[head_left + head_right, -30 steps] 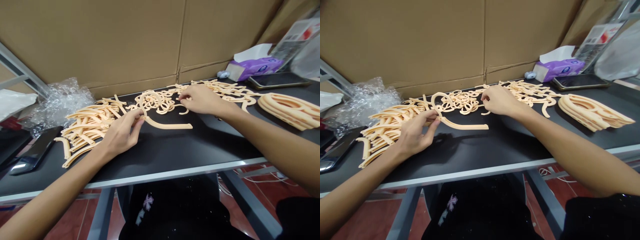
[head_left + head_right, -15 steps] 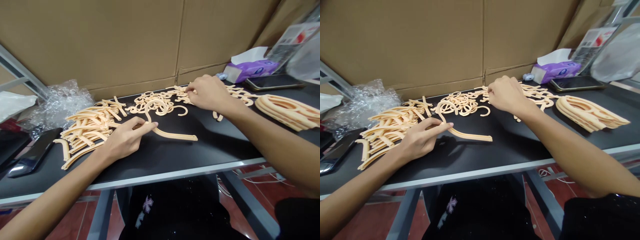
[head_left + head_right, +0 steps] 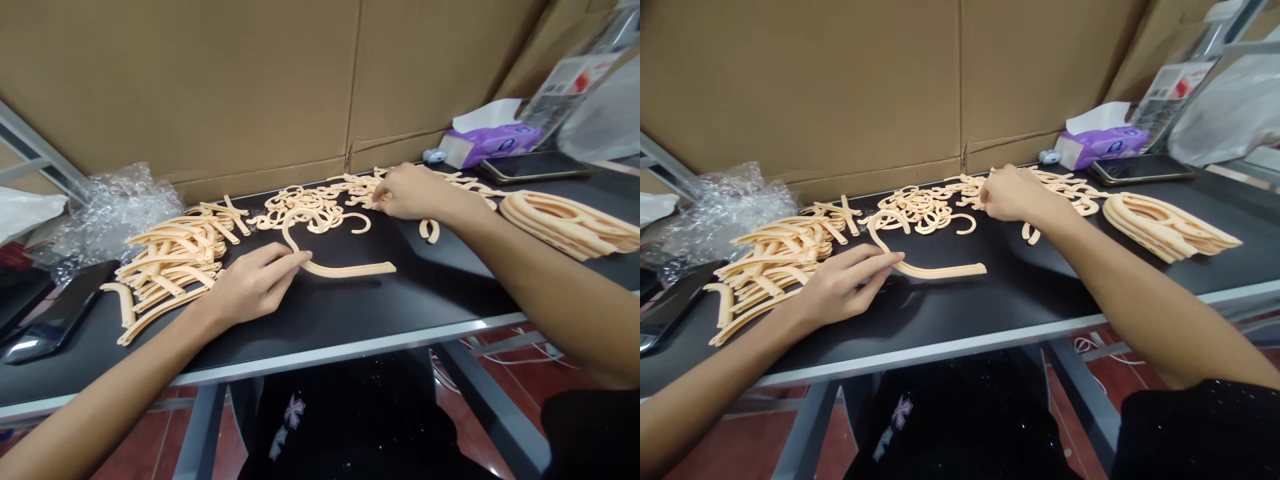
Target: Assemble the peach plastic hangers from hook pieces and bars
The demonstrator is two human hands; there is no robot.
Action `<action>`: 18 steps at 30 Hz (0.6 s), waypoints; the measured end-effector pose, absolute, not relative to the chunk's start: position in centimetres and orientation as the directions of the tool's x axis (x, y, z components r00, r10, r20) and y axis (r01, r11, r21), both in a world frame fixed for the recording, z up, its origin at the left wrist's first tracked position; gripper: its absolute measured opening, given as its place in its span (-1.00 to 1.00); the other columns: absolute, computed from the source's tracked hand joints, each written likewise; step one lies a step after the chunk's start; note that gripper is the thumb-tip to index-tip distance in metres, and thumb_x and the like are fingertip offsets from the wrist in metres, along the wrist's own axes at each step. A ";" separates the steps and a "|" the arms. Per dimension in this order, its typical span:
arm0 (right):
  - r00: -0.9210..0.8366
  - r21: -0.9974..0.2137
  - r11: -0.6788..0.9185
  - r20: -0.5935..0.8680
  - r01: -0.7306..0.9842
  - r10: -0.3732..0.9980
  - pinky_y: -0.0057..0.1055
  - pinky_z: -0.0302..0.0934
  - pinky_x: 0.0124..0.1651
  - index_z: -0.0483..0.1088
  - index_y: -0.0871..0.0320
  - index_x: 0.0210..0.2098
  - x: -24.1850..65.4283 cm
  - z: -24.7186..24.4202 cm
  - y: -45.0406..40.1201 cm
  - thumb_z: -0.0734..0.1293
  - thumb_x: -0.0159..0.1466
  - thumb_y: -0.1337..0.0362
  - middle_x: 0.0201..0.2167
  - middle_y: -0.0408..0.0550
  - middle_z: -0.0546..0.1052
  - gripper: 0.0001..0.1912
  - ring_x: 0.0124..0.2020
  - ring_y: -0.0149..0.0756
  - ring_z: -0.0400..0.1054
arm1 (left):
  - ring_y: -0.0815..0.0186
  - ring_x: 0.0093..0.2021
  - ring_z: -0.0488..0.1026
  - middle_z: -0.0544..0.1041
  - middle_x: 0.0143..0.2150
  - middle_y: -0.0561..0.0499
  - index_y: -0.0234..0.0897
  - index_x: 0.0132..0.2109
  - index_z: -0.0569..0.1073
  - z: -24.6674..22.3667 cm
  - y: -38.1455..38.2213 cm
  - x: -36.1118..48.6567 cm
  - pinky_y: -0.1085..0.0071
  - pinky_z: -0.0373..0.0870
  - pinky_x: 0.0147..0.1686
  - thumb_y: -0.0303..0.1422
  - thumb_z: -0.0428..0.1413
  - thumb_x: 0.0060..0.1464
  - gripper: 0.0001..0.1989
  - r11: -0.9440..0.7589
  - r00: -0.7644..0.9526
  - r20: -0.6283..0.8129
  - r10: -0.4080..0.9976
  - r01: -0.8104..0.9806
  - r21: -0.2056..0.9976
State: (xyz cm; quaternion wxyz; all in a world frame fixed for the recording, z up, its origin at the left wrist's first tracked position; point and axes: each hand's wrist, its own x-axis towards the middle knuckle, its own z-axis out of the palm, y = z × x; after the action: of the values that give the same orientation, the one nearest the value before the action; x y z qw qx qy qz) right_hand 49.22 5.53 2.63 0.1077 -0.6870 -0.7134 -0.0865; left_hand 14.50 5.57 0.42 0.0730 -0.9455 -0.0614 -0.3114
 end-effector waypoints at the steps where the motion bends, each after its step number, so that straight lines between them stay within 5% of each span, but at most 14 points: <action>1: -0.026 0.012 0.024 0.263 1.000 0.964 -0.17 0.32 -0.12 0.69 0.16 -0.26 49.1 2.6 5.6 0.35 0.17 0.41 -0.33 0.09 0.66 -0.75 -0.22 -0.03 0.51 | 0.29 -0.21 0.59 0.60 -0.12 -0.17 -0.39 0.16 0.50 0.4 5.6 14.5 0.43 0.57 -0.24 -0.53 0.11 0.32 -0.70 -0.981 0.798 0.598 0.072 0.163 -0.100; 4: -0.042 0.113 0.014 0.251 0.993 0.967 -0.18 0.31 -0.10 0.68 0.19 -0.17 48.9 2.9 5.5 0.27 0.26 0.40 -0.20 0.14 0.66 -0.68 -0.10 0.01 0.50 | 0.30 -0.21 0.60 0.61 -0.12 -0.15 -0.38 0.16 0.50 0.2 5.7 14.5 0.44 0.57 -0.24 -0.52 0.10 0.33 -0.71 -0.981 0.804 0.588 0.086 0.173 -0.092; 11: -0.080 0.084 0.066 0.175 0.994 0.981 -0.19 0.26 -0.06 0.66 0.21 -0.01 49.3 2.8 5.7 0.33 0.32 0.27 -0.13 0.18 0.64 -0.66 -0.08 0.01 0.47 | 0.26 -0.29 0.60 0.63 -0.18 -0.14 -0.41 0.13 0.51 0.8 6.0 15.4 0.38 0.56 -0.31 -0.46 0.02 0.39 -0.73 -0.959 0.874 0.484 0.049 0.177 -0.223; 18: -0.084 0.012 0.086 0.385 0.996 0.919 -0.03 0.24 0.07 0.66 0.20 -0.13 49.2 2.2 6.2 0.28 0.38 0.28 -0.04 0.23 0.58 -0.70 0.10 0.15 0.37 | 0.17 -0.26 0.58 0.59 -0.20 -0.14 -0.35 -0.11 0.58 3.3 5.3 18.0 0.31 0.51 -0.31 -0.44 -0.04 0.37 -0.72 -0.917 0.955 0.115 0.272 0.294 -0.268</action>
State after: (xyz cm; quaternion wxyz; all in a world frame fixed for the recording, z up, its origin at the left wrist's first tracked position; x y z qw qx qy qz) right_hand 49.24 6.16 2.17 0.1405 -0.6619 -0.7235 -0.1371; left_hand 17.95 5.32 3.31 0.1427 -0.9784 -0.1447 -0.0379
